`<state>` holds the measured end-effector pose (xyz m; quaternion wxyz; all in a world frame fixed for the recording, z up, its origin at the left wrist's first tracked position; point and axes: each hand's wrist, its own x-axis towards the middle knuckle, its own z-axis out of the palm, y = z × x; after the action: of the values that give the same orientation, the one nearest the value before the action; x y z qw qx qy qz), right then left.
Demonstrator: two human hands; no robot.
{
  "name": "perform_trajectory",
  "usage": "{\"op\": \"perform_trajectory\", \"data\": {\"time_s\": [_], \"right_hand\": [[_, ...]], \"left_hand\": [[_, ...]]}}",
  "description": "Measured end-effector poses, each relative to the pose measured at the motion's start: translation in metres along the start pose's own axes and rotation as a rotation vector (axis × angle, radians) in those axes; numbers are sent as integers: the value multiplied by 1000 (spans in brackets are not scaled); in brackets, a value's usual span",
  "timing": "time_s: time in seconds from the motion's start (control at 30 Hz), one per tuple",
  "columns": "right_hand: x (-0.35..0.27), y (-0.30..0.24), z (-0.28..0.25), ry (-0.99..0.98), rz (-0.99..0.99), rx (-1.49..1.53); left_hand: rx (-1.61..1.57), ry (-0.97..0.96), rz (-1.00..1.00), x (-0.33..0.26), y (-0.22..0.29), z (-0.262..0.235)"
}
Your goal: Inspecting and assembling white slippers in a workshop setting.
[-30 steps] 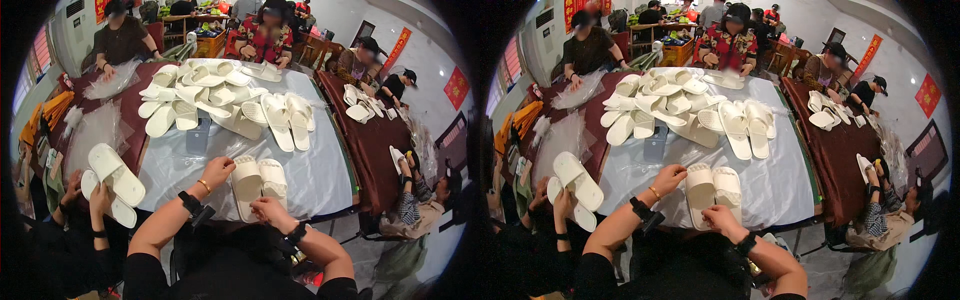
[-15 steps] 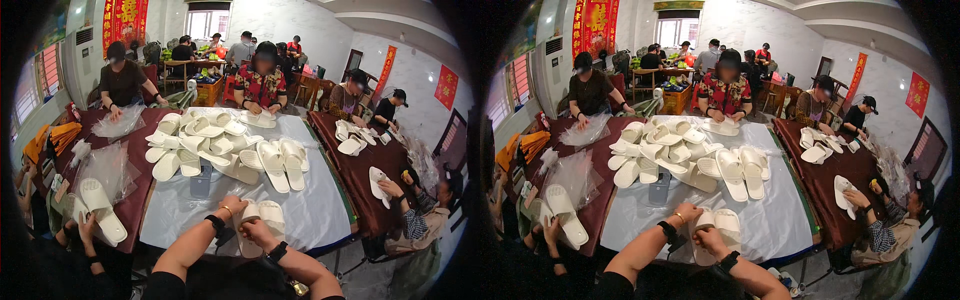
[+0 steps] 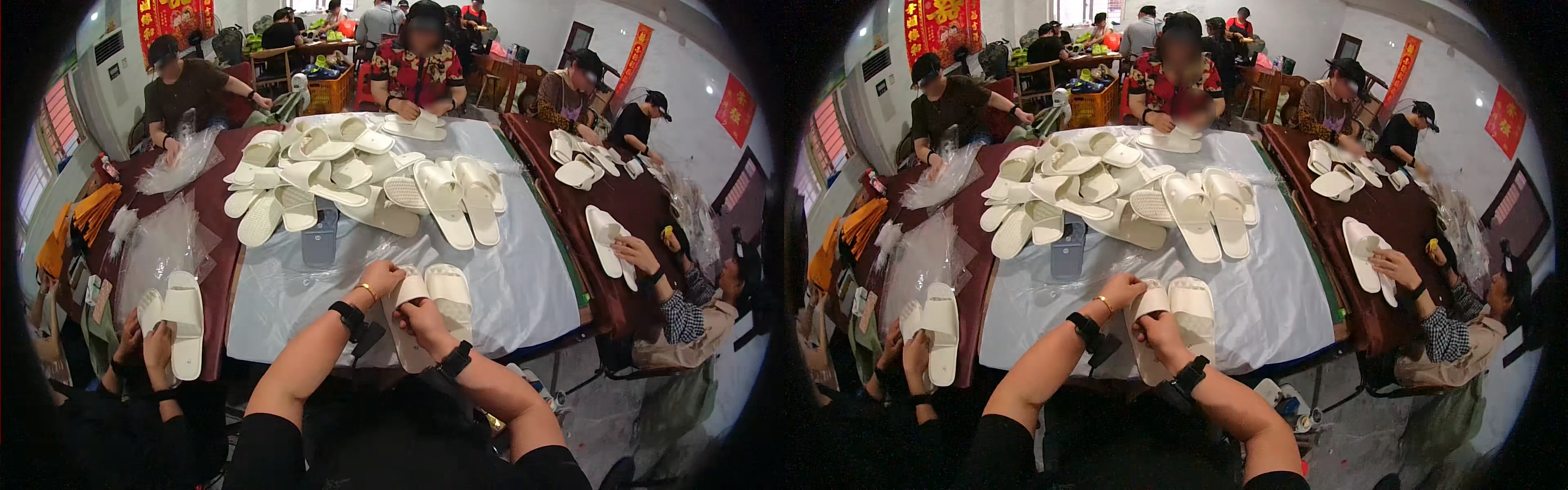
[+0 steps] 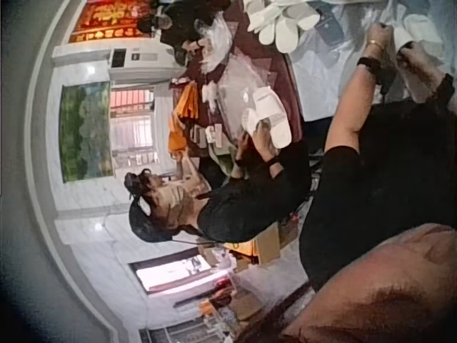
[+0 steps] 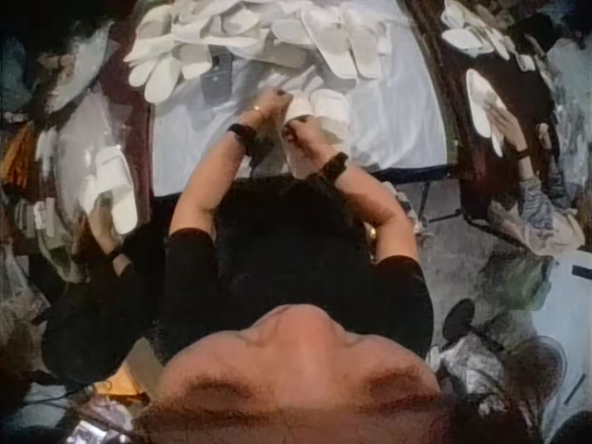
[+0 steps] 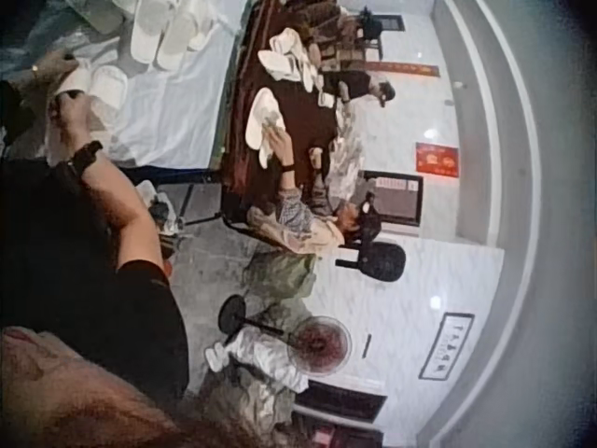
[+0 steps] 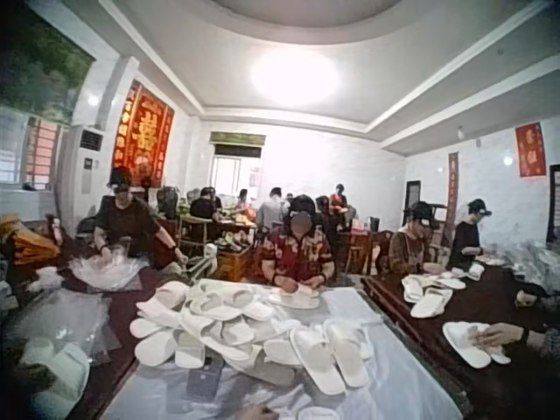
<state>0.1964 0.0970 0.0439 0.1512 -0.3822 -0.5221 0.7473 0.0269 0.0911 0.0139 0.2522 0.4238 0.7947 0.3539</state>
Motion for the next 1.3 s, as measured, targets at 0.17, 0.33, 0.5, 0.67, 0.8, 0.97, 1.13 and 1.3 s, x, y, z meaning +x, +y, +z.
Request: {"op": "perform_trajectory", "data": {"time_s": [0.17,0.33,0.5,0.67,0.8,0.97,1.13,1.3], "right_hand": [[2,10,-6,-7,-22,-15],[-2,9,-1,-2,-40,-42],[4,15,-11,-45,-45,-27],[-27,4,-22,-63,49,-118],[-61,-11,-64,-100,-131,-473],[-87,-29,-85,276,-827,-1102],[-91,-13,-79,232,-703,-1142],[-78,3,-76,168,-790,-1164]], "left_hand": [[-82,-80,-79,-8,19,1],[-184,-43,-46,-4,16,11],[-236,-26,-46,-3,20,18],[-320,114,14,-2,15,13],[-434,168,36,3,17,7],[-297,216,115,-5,33,2],[-210,168,210,-11,46,21],[-155,45,324,-13,54,28]]}}
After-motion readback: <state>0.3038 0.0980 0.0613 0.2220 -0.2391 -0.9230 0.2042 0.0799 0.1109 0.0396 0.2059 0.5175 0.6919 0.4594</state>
